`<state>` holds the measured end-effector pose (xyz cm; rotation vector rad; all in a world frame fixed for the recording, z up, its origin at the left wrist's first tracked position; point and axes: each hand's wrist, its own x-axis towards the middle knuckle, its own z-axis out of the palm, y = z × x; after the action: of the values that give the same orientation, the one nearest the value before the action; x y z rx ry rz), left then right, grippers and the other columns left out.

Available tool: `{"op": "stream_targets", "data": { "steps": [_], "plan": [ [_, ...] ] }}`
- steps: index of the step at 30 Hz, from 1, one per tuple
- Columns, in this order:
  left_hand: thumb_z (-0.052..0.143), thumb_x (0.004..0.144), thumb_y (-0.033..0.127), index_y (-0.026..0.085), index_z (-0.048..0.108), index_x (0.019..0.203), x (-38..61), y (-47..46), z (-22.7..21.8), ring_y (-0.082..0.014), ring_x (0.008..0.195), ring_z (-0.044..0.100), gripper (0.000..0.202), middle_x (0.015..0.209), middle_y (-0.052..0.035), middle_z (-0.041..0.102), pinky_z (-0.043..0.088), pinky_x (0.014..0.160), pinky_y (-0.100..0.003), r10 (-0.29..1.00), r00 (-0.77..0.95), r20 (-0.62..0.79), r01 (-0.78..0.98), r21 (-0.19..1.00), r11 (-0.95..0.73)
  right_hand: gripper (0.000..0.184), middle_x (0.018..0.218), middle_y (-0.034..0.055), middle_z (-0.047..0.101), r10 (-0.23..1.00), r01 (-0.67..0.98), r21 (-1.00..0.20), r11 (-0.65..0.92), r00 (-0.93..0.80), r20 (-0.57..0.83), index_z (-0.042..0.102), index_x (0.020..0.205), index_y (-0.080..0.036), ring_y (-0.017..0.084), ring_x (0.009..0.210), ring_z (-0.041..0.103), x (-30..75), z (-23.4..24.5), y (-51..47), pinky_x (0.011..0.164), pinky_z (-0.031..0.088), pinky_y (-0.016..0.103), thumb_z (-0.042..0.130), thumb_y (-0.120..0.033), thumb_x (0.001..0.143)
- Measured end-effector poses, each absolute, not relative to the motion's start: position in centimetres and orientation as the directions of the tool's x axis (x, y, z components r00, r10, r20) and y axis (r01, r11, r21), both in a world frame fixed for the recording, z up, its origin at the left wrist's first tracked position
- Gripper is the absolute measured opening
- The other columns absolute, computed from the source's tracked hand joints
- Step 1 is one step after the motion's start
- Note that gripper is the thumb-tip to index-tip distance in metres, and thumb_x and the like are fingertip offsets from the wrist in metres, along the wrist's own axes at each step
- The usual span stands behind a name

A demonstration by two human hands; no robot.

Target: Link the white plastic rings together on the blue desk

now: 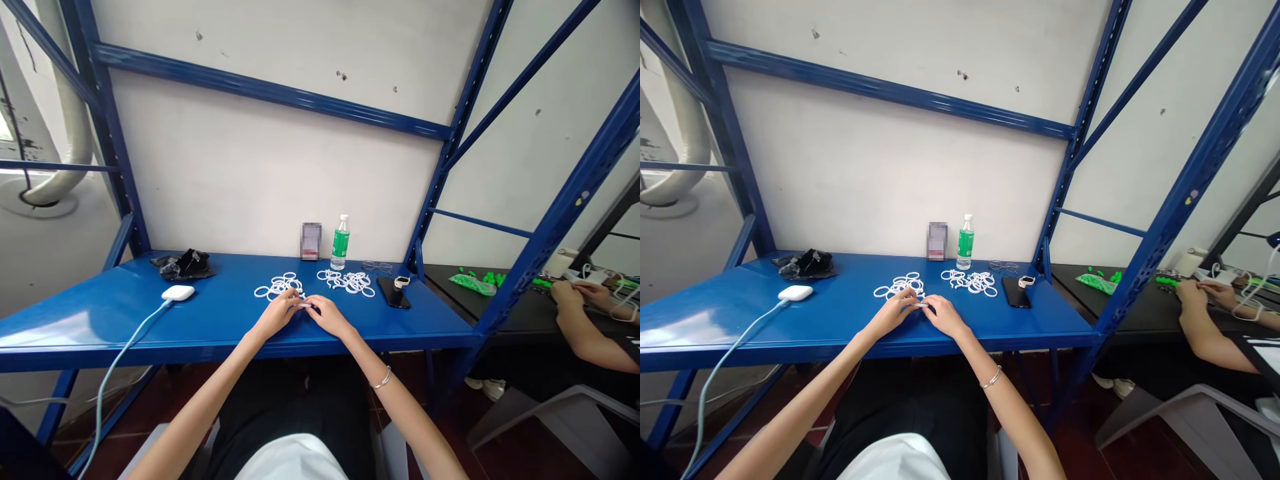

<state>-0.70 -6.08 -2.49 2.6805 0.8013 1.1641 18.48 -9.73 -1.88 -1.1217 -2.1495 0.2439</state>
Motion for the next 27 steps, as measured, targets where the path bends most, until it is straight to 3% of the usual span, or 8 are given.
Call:
{"op": "stream_targets", "data": {
  "steps": [5,13,18,23,27],
  "plan": [
    [0.039,0.097,0.028,0.018,0.066,0.095,-1.0,-5.9,-2.5,-0.0176,0.089,0.062,0.029,0.098,-0.0075,0.062,0.052,0.081,-0.029,0.474,0.66,0.584,0.346,0.323,-0.881,0.019,0.11,0.0064,0.065,0.789,0.674,-0.441,0.593,-0.376,0.486,0.065,0.099,-0.02,0.019,0.104,0.058,18.4,-1.7,-9.7,0.093,0.046,0.035,0.05,-0.013,0.09],
    [0.051,0.091,0.037,0.018,0.065,0.087,-1.4,-7.1,-2.3,-0.0176,0.091,0.062,0.024,0.102,-0.0075,0.061,0.052,0.082,-0.029,0.485,0.606,0.631,0.347,0.339,-0.874,0.023,0.103,0.0051,0.065,0.779,0.623,-0.492,0.608,-0.352,0.518,0.063,0.096,-0.02,0.017,0.099,0.06,18.0,-1.6,-9.8,0.086,0.048,0.031,0.046,-0.008,0.086],
    [0.048,0.092,0.049,0.018,0.066,0.083,-1.3,-7.1,-2.0,-0.0185,0.089,0.061,0.037,0.105,-0.0084,0.06,0.052,0.078,-0.03,0.544,0.564,0.621,0.38,0.39,-0.839,0.023,0.101,0.0045,0.063,0.781,0.538,-0.577,0.615,-0.313,0.541,0.063,0.092,-0.02,0.016,0.091,0.062,17.7,-1.1,-10.1,0.08,0.05,0.028,0.044,-0.009,0.085],
    [0.043,0.095,0.046,0.019,0.066,0.089,-1.4,-6.9,-1.8,-0.0184,0.092,0.06,0.037,0.112,-0.0097,0.056,0.052,0.082,-0.032,0.521,0.552,0.651,0.352,0.384,-0.853,0.02,0.101,0.0048,0.062,0.768,0.475,-0.616,0.629,-0.251,0.59,0.064,0.091,-0.02,0.016,0.092,0.061,17.5,-0.9,-10.2,0.081,0.05,0.028,0.046,-0.013,0.085],
    [0.042,0.096,0.042,0.018,0.065,0.089,-1.5,-6.7,-1.9,-0.0192,0.095,0.06,0.034,0.114,-0.0106,0.055,0.052,0.085,-0.034,0.515,0.549,0.659,0.332,0.394,-0.857,0.021,0.105,0.0055,0.064,0.8,0.433,-0.687,0.583,-0.16,0.578,0.063,0.102,-0.02,0.016,0.09,0.063,17.6,-1.1,-9.9,0.081,0.052,0.029,0.049,-0.02,0.087]
  ]
}}
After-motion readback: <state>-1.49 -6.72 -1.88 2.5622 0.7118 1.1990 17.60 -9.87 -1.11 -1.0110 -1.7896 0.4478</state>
